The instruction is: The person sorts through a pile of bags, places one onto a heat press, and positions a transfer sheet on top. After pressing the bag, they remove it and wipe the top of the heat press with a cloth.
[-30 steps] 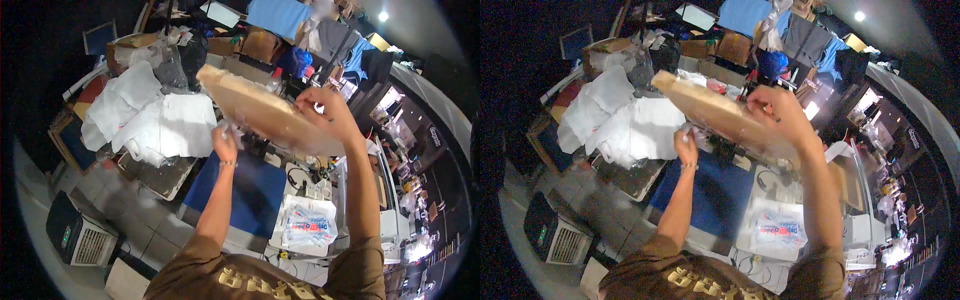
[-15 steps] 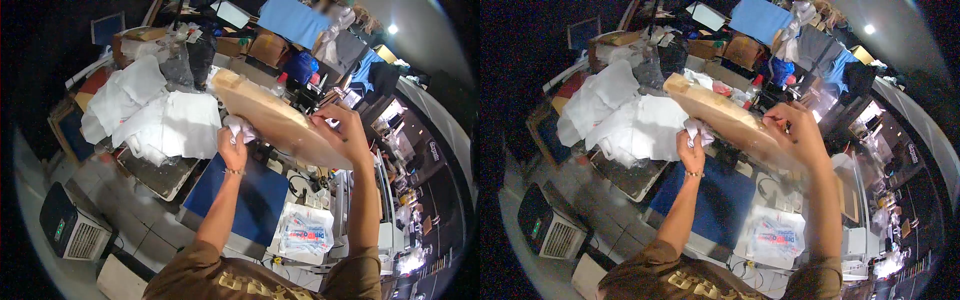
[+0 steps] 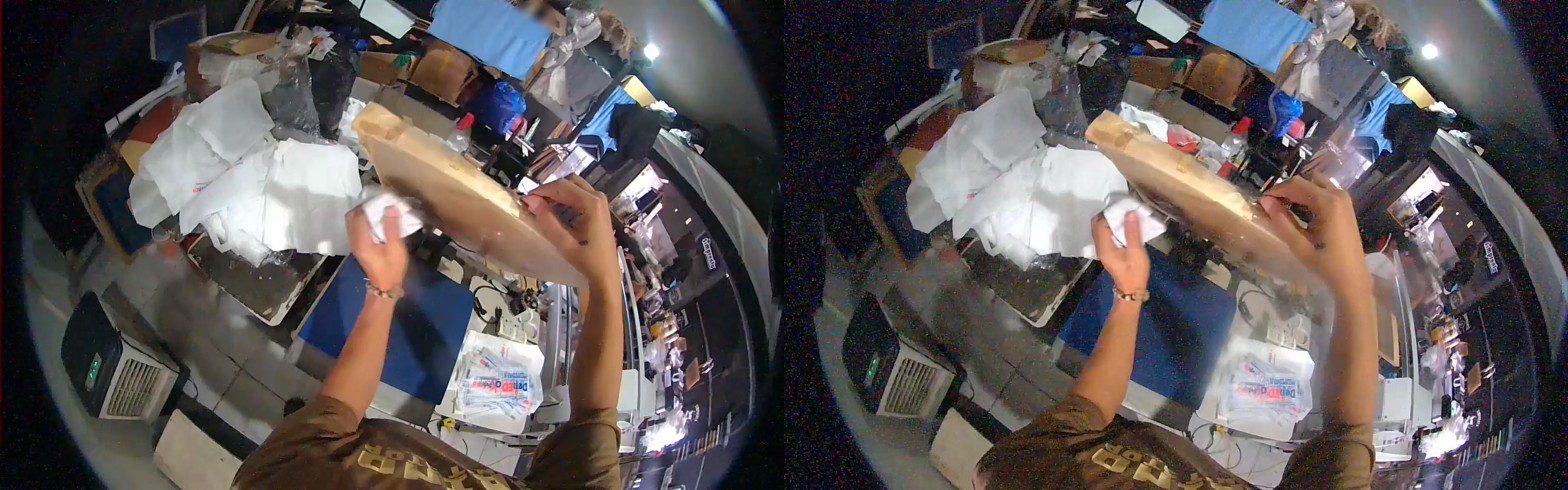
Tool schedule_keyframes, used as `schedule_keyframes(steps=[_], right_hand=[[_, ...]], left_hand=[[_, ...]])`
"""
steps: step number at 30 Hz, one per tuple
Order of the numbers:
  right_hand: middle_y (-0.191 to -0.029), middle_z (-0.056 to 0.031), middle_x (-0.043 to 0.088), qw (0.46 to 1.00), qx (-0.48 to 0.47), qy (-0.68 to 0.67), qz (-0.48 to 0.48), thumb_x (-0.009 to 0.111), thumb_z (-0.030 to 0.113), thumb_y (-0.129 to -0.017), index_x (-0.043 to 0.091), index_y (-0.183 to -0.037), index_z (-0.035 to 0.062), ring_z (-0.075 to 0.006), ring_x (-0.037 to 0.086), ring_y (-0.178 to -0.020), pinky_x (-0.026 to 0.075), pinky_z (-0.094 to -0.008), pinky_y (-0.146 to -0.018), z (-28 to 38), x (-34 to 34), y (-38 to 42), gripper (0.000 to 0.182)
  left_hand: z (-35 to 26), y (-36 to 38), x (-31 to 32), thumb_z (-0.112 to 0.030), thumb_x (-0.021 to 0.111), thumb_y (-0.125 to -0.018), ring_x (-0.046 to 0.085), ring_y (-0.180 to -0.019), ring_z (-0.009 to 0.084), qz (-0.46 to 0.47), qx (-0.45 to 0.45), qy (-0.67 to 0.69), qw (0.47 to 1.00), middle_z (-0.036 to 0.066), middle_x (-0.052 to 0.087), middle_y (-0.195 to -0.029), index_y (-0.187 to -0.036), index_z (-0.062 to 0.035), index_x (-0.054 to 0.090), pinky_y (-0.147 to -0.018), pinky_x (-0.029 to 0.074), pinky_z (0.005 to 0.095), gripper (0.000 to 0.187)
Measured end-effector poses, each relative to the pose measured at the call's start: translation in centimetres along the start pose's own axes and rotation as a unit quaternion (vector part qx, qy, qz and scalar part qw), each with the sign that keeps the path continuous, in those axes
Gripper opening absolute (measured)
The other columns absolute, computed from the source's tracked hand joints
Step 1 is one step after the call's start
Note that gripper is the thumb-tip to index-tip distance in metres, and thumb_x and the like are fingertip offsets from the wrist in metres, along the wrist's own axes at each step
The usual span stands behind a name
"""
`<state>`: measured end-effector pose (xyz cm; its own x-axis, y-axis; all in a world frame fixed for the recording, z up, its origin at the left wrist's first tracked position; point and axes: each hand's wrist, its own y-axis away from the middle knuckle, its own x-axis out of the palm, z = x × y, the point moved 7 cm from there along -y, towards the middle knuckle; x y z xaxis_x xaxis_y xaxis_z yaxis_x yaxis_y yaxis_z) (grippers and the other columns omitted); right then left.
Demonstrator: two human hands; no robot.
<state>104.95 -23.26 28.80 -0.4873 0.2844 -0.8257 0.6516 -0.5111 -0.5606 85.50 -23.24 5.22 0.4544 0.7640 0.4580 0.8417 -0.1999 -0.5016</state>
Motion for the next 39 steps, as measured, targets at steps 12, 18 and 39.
schedule_keyframes(steps=[12,18,39], right_hand=[[-0.084,-0.0129,0.071,1.0,-0.019,0.017,0.019,0.07,0.006,-0.078,0.07,-0.09,-0.0012,-0.025,0.066,-0.079,0.05,-0.0335,-0.075,0.5,0.1,-0.7,0.015],[-0.084,-0.0128,0.072,0.999,0.019,0.013,0.026,0.071,0.001,-0.077,0.072,-0.088,0.0002,-0.0222,0.069,-0.076,0.052,-0.032,-0.072,0.2,0.4,-0.8,0.012],[-0.087,-0.0102,0.071,0.995,0.08,-0.017,0.054,0.075,-0.003,-0.074,0.07,-0.092,-0.0003,-0.0171,0.067,-0.079,0.052,-0.0299,-0.073,-2.2,0.9,-1.2,0.019]], left_hand=[[8.3,2.4,1.6,-0.002,0.063,-0.083,0.059,-0.084,0.0336,0.047,-0.053,-0.077,0.995,0.018,0.06,-0.09,-0.093,0.003,0.058,-0.078,0.048,0.04,0.012],[4.5,3.5,5.9,-0.002,0.067,-0.076,0.056,-0.086,0.0449,0.017,0.098,-0.012,0.995,0.022,0.058,-0.091,-0.095,0.0034,0.059,-0.078,0.046,0.0475,0.022],[14.3,5.2,2.9,-0.003,0.062,-0.083,0.061,-0.089,0.032,-0.054,-0.069,-0.047,0.995,0.02,0.06,-0.094,-0.099,0.0069,0.057,-0.079,0.049,0.0424,0.02]])
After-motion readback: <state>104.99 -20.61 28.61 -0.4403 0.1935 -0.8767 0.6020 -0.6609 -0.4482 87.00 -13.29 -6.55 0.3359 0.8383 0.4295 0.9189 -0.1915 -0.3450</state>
